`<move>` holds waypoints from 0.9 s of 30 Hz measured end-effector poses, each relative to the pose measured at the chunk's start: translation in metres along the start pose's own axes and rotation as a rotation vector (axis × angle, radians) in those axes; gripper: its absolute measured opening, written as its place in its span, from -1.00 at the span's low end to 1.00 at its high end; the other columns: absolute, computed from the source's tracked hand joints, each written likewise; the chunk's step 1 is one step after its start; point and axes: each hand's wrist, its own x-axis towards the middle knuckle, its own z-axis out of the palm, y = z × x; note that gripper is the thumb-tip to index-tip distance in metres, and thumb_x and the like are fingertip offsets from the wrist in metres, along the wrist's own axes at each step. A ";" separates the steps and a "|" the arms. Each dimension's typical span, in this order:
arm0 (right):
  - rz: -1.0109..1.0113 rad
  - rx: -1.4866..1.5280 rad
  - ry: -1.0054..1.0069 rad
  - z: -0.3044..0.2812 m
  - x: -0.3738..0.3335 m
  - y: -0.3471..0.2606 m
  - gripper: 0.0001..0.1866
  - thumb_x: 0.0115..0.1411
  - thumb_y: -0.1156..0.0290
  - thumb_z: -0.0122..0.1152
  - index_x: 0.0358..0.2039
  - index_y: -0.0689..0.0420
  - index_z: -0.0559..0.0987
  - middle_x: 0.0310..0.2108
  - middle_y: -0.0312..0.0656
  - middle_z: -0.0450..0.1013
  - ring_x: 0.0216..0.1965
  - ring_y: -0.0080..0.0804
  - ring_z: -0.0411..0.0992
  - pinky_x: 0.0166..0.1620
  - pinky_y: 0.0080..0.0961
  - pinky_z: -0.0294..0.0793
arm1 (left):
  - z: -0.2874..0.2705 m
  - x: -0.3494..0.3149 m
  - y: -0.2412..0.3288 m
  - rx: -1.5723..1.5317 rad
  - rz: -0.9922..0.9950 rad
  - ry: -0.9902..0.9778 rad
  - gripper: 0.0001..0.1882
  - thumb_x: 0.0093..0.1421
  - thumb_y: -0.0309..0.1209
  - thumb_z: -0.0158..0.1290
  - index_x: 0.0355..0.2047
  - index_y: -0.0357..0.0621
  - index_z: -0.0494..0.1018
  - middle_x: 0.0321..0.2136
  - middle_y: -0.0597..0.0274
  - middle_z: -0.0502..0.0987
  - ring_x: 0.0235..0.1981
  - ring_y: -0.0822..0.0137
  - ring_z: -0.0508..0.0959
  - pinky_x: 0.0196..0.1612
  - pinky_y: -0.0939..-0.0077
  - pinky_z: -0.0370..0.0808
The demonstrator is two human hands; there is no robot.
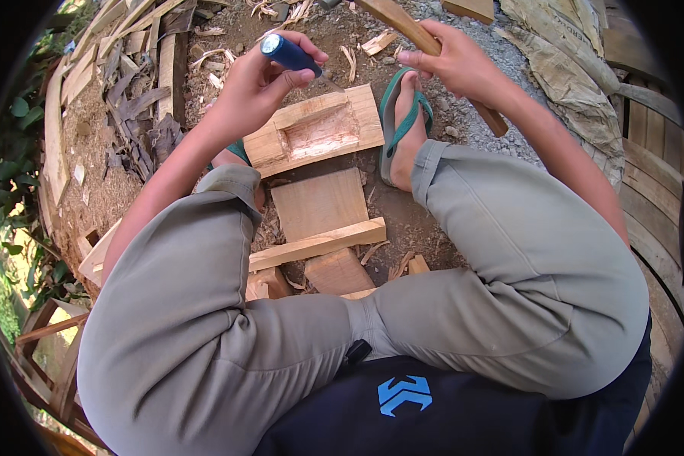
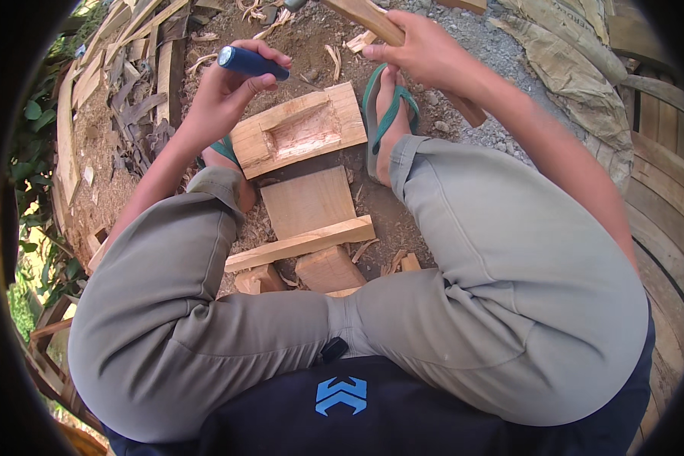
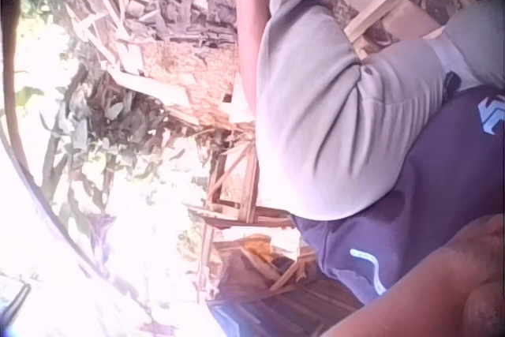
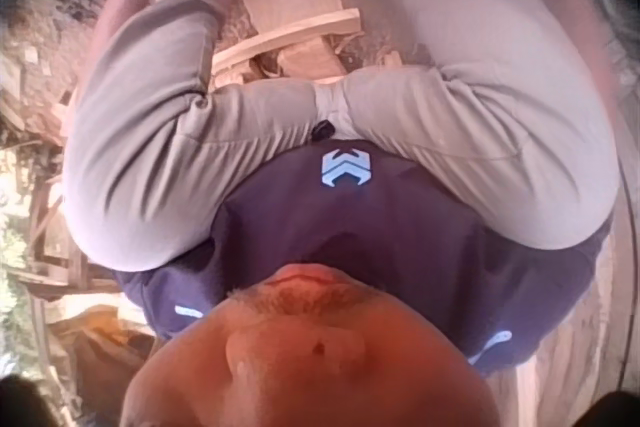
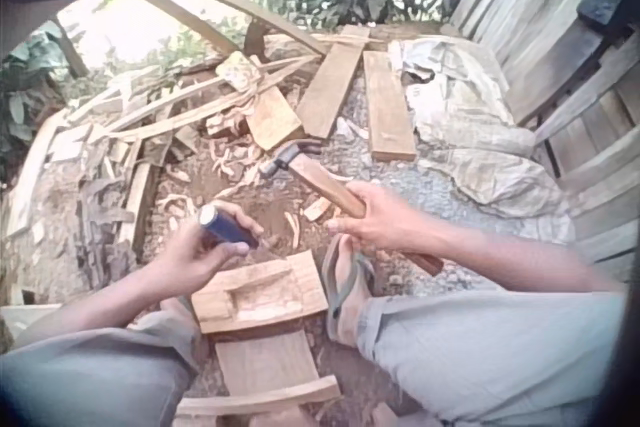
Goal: The person chisels a cavity into a block of wood using a hammer and a chisel.
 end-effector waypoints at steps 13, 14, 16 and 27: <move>-0.145 0.255 0.003 -0.017 -0.015 -0.043 -0.65 0.25 0.24 0.41 -0.15 0.24 0.56 -0.44 -0.32 0.46 -0.40 -0.59 0.38 -0.35 -0.50 0.40 | 0.015 0.002 -0.004 0.103 0.115 0.073 -0.71 0.31 -0.53 0.18 0.01 -0.22 0.43 -0.08 0.15 0.66 -0.08 0.39 0.67 -0.02 0.47 0.66; -0.162 0.202 0.017 -0.020 -0.015 -0.040 -0.65 0.25 0.24 0.42 -0.15 0.24 0.57 -0.43 -0.32 0.47 -0.39 -0.60 0.38 -0.35 -0.51 0.40 | 0.013 0.004 -0.005 0.109 0.120 0.074 -0.71 0.31 -0.52 0.19 0.01 -0.22 0.43 -0.08 0.15 0.66 -0.08 0.39 0.68 -0.03 0.48 0.67; -0.188 0.101 0.033 -0.020 -0.017 -0.034 -0.65 0.25 0.24 0.42 -0.16 0.25 0.57 -0.42 -0.32 0.47 -0.38 -0.61 0.38 -0.33 -0.52 0.40 | 0.012 0.003 -0.009 0.114 0.119 0.076 -0.70 0.30 -0.51 0.20 0.01 -0.23 0.43 -0.08 0.15 0.66 -0.09 0.39 0.68 -0.05 0.49 0.67; -0.083 0.197 0.073 -0.033 -0.033 -0.039 -0.59 0.24 0.24 0.44 -0.06 0.25 0.55 -0.43 -0.39 0.42 -0.40 -0.65 0.34 -0.37 -0.58 0.35 | 0.016 0.004 -0.007 0.116 0.090 0.049 -0.69 0.33 -0.49 0.18 0.05 -0.20 0.42 -0.02 0.14 0.63 0.02 0.35 0.63 0.03 0.43 0.64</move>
